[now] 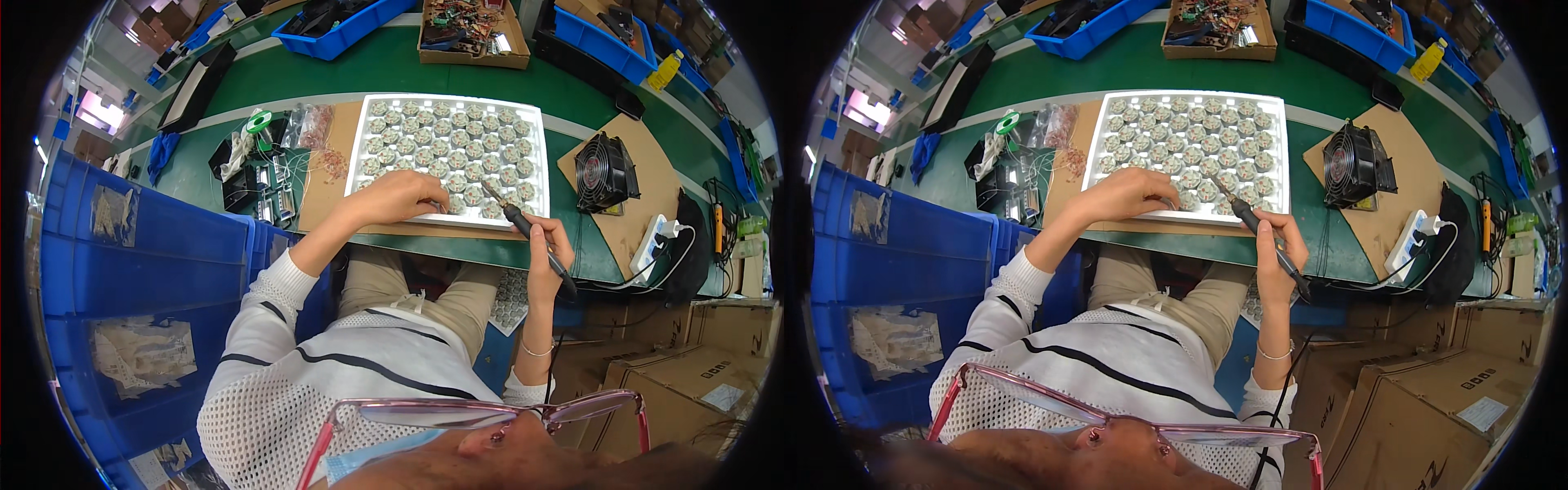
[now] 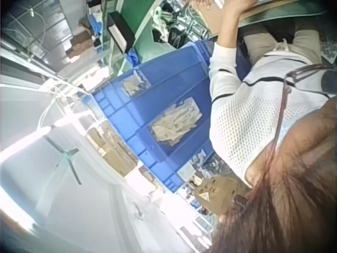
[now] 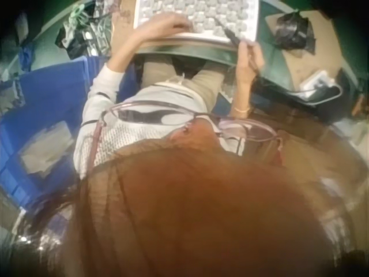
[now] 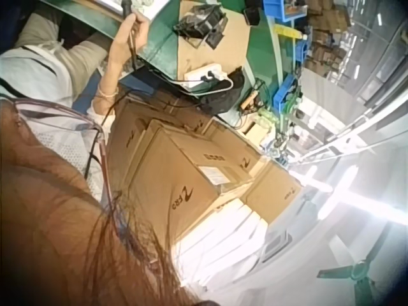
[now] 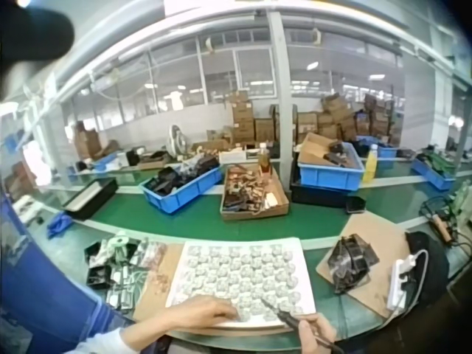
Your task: The person solders small components onto circular circuit modules arranged in a tray using a soldering iron, positioning the parts by hand.
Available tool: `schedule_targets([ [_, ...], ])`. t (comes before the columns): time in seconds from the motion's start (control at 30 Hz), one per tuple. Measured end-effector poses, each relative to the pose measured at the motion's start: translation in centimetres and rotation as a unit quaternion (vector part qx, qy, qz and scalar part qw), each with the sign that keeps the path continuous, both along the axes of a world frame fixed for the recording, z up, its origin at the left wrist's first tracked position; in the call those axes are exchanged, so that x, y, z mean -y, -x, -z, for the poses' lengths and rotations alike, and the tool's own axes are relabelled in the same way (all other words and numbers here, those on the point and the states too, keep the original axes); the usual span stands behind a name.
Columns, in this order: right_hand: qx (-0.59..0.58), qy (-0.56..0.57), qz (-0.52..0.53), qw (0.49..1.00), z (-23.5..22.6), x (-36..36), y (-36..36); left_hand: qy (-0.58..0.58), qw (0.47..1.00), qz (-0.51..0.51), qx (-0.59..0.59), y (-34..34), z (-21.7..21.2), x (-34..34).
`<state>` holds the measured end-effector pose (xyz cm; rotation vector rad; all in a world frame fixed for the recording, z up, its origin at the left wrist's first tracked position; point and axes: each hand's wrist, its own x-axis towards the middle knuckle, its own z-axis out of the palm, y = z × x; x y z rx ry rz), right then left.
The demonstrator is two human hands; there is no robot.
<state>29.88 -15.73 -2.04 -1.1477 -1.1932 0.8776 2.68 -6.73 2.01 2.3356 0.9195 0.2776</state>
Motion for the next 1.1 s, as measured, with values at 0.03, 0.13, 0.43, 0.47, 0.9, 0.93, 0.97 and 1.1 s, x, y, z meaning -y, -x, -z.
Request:
schedule_targets([
  [0.03, -0.004, -0.001, -0.002, 1.000, 0.0, 0.0, -0.1, -0.010, 1.000, -0.001, -0.016, 0.0, -0.2, 0.0],
  [0.13, -0.007, -0.002, -0.002, 1.000, 0.0, -0.2, -0.1, -0.023, 1.000, -0.001, -0.017, -0.1, -0.2, 0.1],
  [0.43, -0.003, 0.001, 0.010, 1.000, 0.0, -0.3, -0.3, -0.035, 0.999, -0.004, -0.017, 0.0, 0.7, -0.1],
  [0.47, -0.009, 0.001, 0.011, 1.000, 0.0, -0.3, -0.3, -0.036, 0.999, -0.004, -0.017, 0.0, 0.8, -0.2],
  [0.9, 0.092, -0.062, -0.019, 0.994, -2.0, -1.6, 2.9, 0.336, 0.867, -0.174, 0.325, 0.0, -1.2, 0.2],
  [0.93, 0.082, -0.063, -0.033, 0.994, -2.1, -1.8, 3.4, 0.353, 0.849, -0.167, 0.357, -0.1, -1.2, 0.3],
  [0.97, 0.083, -0.064, -0.033, 0.994, -2.0, -2.0, 3.9, 0.369, 0.829, -0.160, 0.388, -0.2, -1.2, 0.4],
  [1.1, 0.089, -0.065, -0.053, 0.992, -2.0, -2.7, 5.6, 0.345, 0.842, -0.159, 0.384, -0.7, -0.9, 1.0],
])
